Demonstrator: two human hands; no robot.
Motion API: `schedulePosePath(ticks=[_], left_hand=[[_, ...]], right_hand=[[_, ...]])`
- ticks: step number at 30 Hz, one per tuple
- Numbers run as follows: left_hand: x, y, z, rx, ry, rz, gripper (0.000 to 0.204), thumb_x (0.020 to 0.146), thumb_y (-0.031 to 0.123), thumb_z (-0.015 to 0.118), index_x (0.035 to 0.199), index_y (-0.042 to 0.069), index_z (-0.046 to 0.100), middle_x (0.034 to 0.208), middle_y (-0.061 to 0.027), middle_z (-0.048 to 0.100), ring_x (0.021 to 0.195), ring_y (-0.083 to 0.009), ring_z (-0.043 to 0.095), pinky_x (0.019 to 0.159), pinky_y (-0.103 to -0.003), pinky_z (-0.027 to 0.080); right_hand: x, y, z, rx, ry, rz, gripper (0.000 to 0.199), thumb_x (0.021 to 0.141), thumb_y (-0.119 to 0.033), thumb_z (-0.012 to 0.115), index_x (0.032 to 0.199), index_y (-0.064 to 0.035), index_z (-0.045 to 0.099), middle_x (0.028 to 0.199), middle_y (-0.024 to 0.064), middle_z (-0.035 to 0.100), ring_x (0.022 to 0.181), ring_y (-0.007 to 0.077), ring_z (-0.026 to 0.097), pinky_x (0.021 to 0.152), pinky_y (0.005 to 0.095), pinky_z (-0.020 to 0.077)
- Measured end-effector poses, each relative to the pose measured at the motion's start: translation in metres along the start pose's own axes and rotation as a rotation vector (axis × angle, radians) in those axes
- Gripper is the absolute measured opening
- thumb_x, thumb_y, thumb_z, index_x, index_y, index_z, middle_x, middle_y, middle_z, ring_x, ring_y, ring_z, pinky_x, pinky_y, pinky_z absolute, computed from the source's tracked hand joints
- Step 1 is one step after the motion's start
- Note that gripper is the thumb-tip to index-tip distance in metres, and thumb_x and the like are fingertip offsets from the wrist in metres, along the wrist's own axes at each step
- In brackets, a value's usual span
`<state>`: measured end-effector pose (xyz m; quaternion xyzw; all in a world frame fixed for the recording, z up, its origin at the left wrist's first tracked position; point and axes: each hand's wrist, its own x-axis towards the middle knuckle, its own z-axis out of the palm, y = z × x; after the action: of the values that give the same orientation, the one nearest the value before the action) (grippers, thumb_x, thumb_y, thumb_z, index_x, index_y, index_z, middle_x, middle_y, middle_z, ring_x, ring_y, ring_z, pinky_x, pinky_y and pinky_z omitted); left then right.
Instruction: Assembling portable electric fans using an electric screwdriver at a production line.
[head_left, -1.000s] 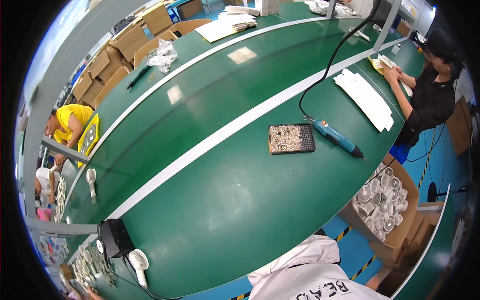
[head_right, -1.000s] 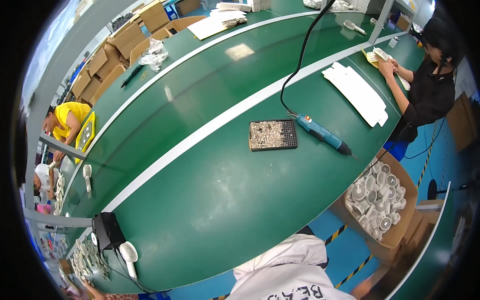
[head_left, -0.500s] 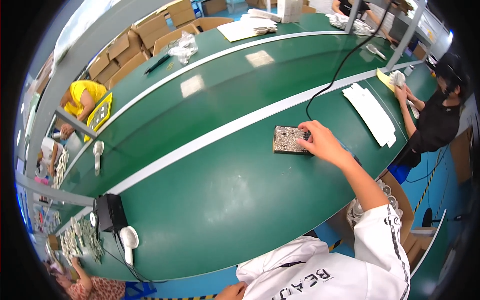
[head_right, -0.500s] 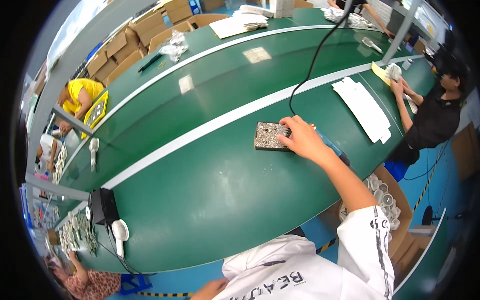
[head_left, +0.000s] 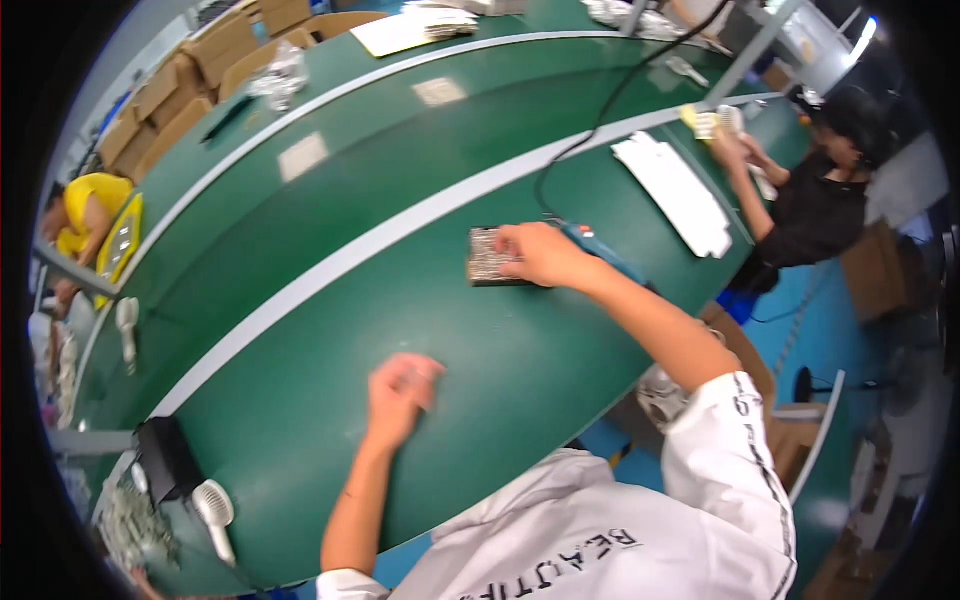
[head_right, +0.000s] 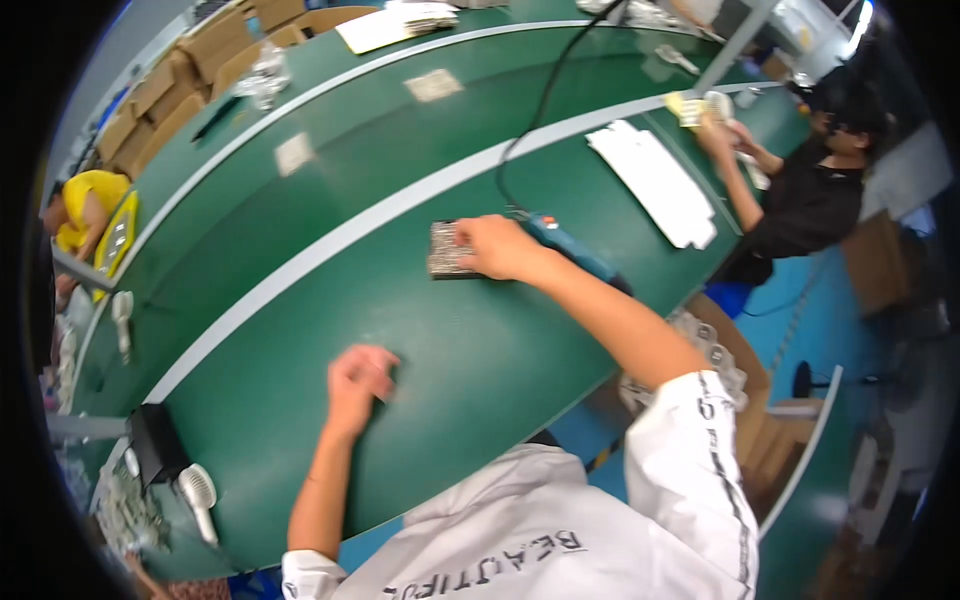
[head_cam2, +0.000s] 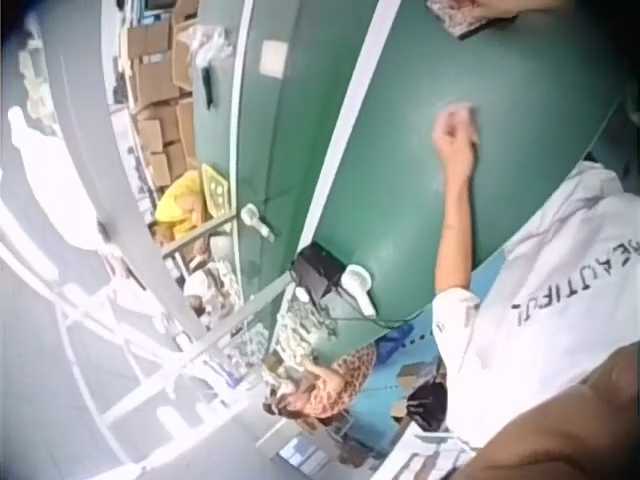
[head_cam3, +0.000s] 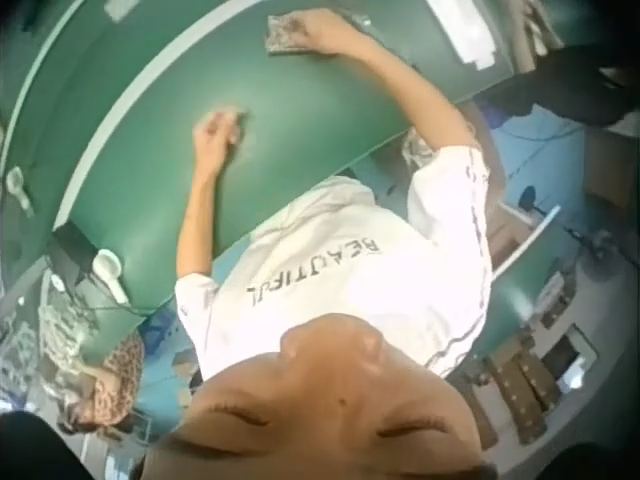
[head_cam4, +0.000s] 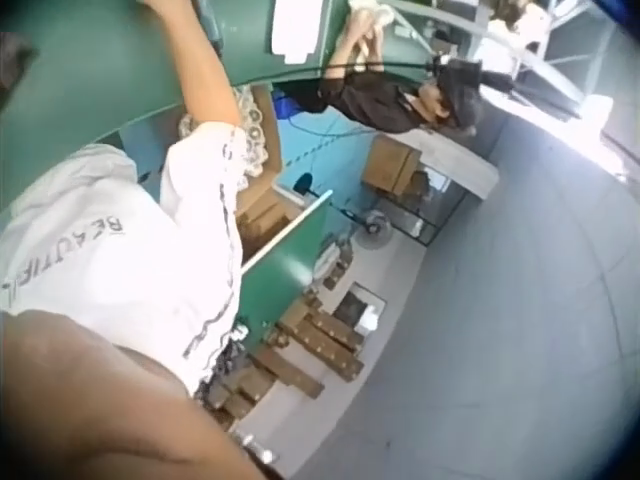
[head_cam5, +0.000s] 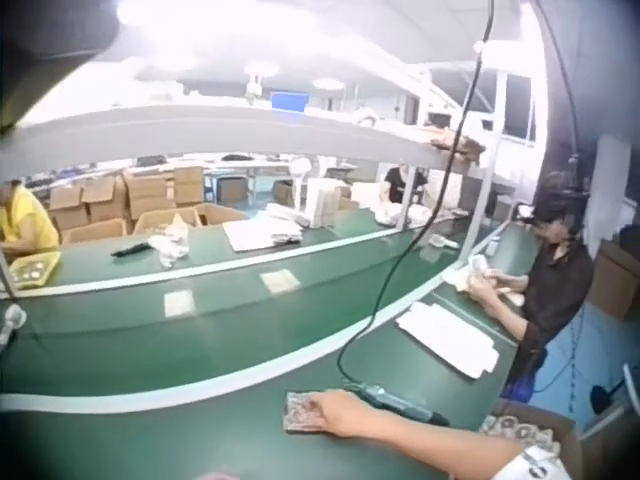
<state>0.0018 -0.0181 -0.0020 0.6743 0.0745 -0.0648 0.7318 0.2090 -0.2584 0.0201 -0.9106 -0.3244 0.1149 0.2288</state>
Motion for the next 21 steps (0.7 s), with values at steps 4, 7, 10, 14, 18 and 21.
schedulePosePath(ticks=[4,7,10,14,18,21], left_hand=[[0.06,-0.004,-0.007,-0.4,0.191,0.215,0.015,0.094,0.012,0.054,0.09,-0.001,0.059,0.06,0.0022,0.043,0.052,-0.0077,0.037,0.051,-0.024,0.033],[0.067,-0.012,-0.015,-0.384,0.243,0.266,0.014,0.094,0.012,0.054,0.092,0.0,0.06,0.061,0.002,0.044,0.054,-0.0077,0.039,0.051,-0.024,0.033],[0.063,-0.011,-0.018,-0.278,0.203,0.228,0.014,0.093,0.013,0.056,0.093,0.0,0.062,0.062,0.0014,0.048,0.055,-0.0075,0.042,0.052,-0.023,0.034],[0.061,-0.012,-0.02,-0.21,0.17,0.254,0.015,0.093,0.014,0.056,0.092,0.001,0.063,0.061,0.0013,0.05,0.056,-0.0068,0.044,0.053,-0.022,0.035],[0.061,-0.009,-0.025,-0.254,0.15,0.251,0.014,0.093,0.013,0.056,0.091,0.001,0.063,0.062,0.0038,0.05,0.057,-0.0035,0.043,0.052,-0.02,0.032],[0.066,-0.008,-0.018,-0.279,0.11,0.281,0.015,0.094,0.013,0.055,0.092,0.001,0.063,0.063,0.0037,0.05,0.057,-0.0036,0.043,0.052,-0.019,0.032]], right_hand=[[-0.006,0.012,-0.008,0.042,0.029,-0.002,0.021,0.076,-0.016,0.069,0.091,-0.0025,0.062,0.075,0.0114,0.066,0.068,0.0241,0.064,0.067,0.0348,0.0503],[-0.005,0.001,-0.018,0.224,-0.032,0.163,0.013,0.076,-0.011,0.067,0.083,-0.0001,0.064,0.065,0.0081,0.065,0.056,0.0152,0.064,0.056,0.0291,0.0505],[-0.012,0.003,-0.027,0.313,-0.019,0.313,0.01,0.081,-0.008,0.067,0.085,0.001,0.066,0.064,0.0054,0.065,0.057,0.0105,0.063,0.053,0.025,0.0501],[-0.012,0.008,-0.027,0.304,0.041,0.252,0.011,0.083,-0.009,0.066,0.086,0.0016,0.067,0.064,0.0055,0.065,0.056,0.0103,0.062,0.055,0.024,0.0499],[-0.007,-0.001,-0.018,0.421,0.014,0.303,0.011,0.085,-0.008,0.065,0.087,0.0029,0.065,0.069,0.0047,0.065,0.059,0.0083,0.06,0.056,0.0225,0.0491],[-0.014,-0.012,-0.028,0.312,0.043,0.282,0.01,0.085,-0.007,0.065,0.088,0.0027,0.064,0.068,0.0032,0.063,0.06,0.0082,0.06,0.056,0.0225,0.0492]])
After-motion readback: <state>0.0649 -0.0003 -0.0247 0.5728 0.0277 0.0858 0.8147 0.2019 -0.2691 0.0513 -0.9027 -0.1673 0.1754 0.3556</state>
